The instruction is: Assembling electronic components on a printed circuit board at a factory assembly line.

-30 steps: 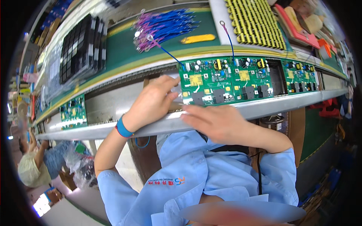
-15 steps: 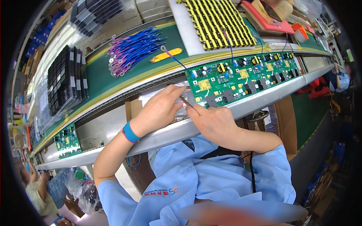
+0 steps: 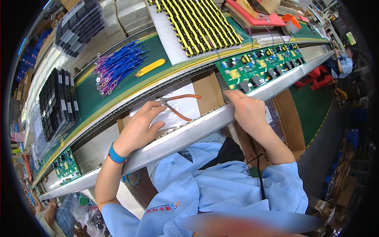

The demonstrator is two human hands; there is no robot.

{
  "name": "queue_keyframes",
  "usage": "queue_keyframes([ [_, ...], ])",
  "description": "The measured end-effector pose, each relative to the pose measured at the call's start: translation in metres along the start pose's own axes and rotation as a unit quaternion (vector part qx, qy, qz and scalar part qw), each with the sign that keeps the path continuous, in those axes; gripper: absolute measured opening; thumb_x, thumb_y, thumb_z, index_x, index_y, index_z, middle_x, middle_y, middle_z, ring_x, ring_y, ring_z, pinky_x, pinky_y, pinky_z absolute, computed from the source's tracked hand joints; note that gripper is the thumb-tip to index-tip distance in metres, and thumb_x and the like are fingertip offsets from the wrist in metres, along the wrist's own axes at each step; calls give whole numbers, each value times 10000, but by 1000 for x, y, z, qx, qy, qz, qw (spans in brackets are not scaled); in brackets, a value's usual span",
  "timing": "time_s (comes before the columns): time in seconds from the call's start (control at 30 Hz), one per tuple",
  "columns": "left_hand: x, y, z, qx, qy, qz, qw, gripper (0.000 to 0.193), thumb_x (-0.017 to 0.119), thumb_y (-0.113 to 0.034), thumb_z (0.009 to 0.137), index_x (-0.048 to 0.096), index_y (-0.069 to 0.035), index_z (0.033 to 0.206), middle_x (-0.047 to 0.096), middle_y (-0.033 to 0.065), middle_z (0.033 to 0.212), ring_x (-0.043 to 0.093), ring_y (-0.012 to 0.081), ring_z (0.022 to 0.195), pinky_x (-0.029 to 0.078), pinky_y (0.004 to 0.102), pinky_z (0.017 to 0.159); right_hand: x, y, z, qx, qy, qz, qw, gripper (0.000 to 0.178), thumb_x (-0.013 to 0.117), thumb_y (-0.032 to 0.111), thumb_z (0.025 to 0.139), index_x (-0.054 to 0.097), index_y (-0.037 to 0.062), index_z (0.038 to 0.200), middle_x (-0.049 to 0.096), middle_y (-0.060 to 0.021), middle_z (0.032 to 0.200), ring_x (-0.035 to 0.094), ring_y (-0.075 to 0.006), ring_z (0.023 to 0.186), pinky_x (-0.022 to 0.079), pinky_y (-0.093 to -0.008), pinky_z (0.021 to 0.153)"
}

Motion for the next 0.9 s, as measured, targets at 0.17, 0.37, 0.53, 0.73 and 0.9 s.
queue_keyframes([
  [0.17, -22, 19, -37, -61, -42, -21, 997, 415, 666, -87, 852, 568, -29, 1252, 541, 160, 1256, 550, 325, 1153, 458, 387, 959, 6, -42, 5, 38, -39, 9, 998, 345, 544, 50, 831, 637, 161, 1144, 699, -72, 1036, 684, -315, 804, 543, -426, 677],
  [0.37, -82, 26, -119, -88, -235, 31, 967, 381, 658, -112, 878, 592, -44, 1247, 576, 147, 1188, 578, 295, 1087, 472, 367, 929, 13, -139, 8, 137, 51, 71, 987, 548, 419, -22, 776, 593, 139, 1270, 664, -115, 1211, 625, -267, 1137, 479, -353, 923],
  [0.53, -143, 59, -224, -188, -434, 165, 865, 316, 671, -108, 872, 645, -64, 1184, 629, 95, 1120, 640, 198, 924, 514, 306, 815, 7, -210, 17, 116, 73, -5, 991, 592, 355, -46, 762, 551, 141, 1289, 650, -86, 1228, 609, -250, 1153, 467, -361, 888],
  [0.73, -196, 167, -448, -324, -688, 185, 623, 376, 677, -221, 858, 636, -14, 1169, 661, 154, 1080, 652, 264, 956, 514, 327, 831, 8, -282, 29, 179, 68, -67, 979, 612, 366, -41, 781, 509, 160, 1342, 644, -127, 1226, 618, -298, 1121, 473, -387, 866],
  [0.9, -183, 237, -547, -544, -636, 222, 501, 617, 553, -425, 904, 459, -31, 1370, 614, 148, 1260, 597, 311, 1143, 360, 475, 1004, 21, -297, 27, 155, 85, -82, 981, 488, 392, 6, 865, 545, 150, 1305, 643, -149, 1210, 611, -340, 1104, 471, -402, 861],
])
Point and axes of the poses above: each hand's wrist, its own z-axis towards the middle knuckle, its own x-axis out of the palm, y = z × x, the point moved 7 cm from there along z, towards the middle knuckle
